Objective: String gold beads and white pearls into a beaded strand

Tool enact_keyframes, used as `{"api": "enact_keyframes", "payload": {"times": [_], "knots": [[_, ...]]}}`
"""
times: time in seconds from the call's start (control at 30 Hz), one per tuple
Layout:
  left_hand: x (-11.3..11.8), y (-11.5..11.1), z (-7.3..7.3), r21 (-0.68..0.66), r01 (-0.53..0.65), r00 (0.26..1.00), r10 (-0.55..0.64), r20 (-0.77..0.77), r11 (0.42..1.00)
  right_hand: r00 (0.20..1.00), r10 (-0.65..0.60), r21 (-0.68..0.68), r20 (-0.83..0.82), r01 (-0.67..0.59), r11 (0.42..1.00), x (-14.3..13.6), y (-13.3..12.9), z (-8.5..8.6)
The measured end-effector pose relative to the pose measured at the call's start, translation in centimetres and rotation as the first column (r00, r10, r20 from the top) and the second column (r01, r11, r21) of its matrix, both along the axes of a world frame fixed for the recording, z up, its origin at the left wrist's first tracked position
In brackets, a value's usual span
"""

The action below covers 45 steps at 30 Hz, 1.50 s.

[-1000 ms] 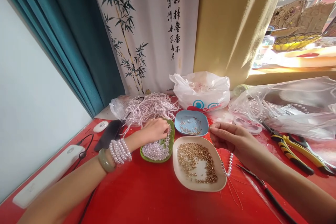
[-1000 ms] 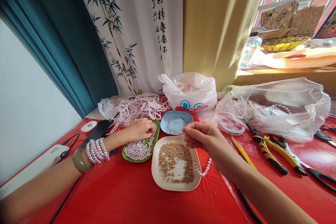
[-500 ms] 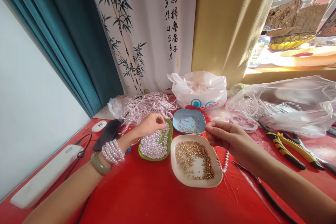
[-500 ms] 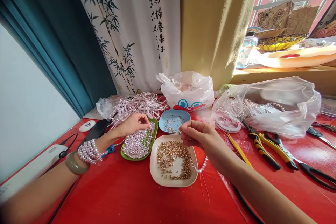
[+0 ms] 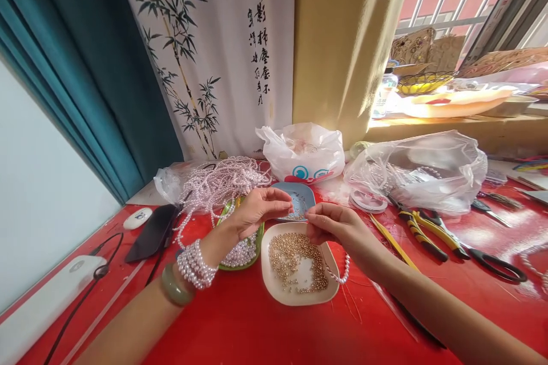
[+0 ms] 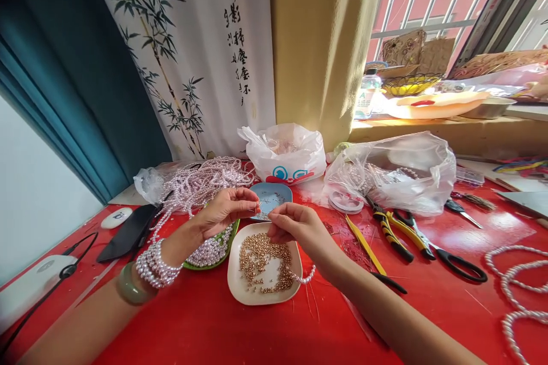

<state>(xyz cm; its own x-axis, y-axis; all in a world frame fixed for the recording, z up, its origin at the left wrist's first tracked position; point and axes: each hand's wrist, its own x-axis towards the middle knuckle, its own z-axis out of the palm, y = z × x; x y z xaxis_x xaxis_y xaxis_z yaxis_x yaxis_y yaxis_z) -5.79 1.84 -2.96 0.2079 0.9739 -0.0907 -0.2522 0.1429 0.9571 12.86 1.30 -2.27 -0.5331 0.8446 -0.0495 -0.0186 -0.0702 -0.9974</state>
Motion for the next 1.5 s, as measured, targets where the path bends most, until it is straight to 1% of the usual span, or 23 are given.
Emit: {"api": "enact_keyframes", "payload": {"times": [0.2, 0.33, 0.47, 0.63, 0.8, 0.97, 1.13, 1.33, 1.43, 1.5], "knots": [[1.3, -0.9, 0.2, -0.031, -0.021, 0.999, 0.022, 0.045, 0.999, 1.000, -0.010, 0.019, 0.018, 0.010, 1.000, -0.2, -0.7, 0.4], [1.5, -1.0, 0.1, -0.021, -0.030, 0.999, 0.031, 0.031, 0.999, 1.000, -0.020, 0.022, 0.021, 0.020, 1.000, -0.3, -1.0, 0.6], [1.6, -1.1, -0.1, -0.015, -0.008, 0.999, 0.009, 0.035, 1.000, 0.999, -0.020, 0.057, 0.040, 0.018, 0.998, -0.4, -1.1, 0.6], [1.9, -1.4, 0.1, 0.001, -0.011, 0.999, 0.011, 0.042, 1.000, 0.999, -0.012, 0.091, 0.035, 0.009, 0.996, -0.3, -1.1, 0.5], [2.0, -1.4, 0.3, 0.000, -0.013, 1.000, 0.013, 0.017, 1.000, 0.999, -0.017, 0.097, 0.043, 0.012, 0.995, -0.3, -1.0, 0.5], [2.0, -1.5, 0.0, 0.022, -0.015, 1.000, 0.015, -0.009, 1.000, 1.000, -0.012, 0.063, 0.029, 0.010, 0.998, -0.3, -1.1, 0.5], [2.1, -1.5, 0.0, 0.068, -0.051, 0.996, 0.055, -0.065, 0.996, 0.999, -0.023, 0.070, 0.039, 0.021, 0.997, -0.4, -1.1, 0.4], [2.0, -1.4, 0.2, 0.057, -0.053, 0.998, 0.055, -0.026, 0.997, 1.000, -0.018, 0.079, 0.015, 0.017, 0.997, -0.4, -1.0, 0.3], [2.0, -1.6, 0.4, 0.104, -0.061, 0.996, 0.067, -0.057, 0.993, 0.999, -0.033, 0.107, 0.028, 0.029, 0.994, -0.3, -0.8, 0.2], [2.0, -1.7, 0.5, 0.127, -0.091, 0.990, 0.103, -0.097, 0.988, 0.997, -0.044, 0.154, 0.059, 0.035, 0.987, -0.2, -0.7, 0.0]]}}
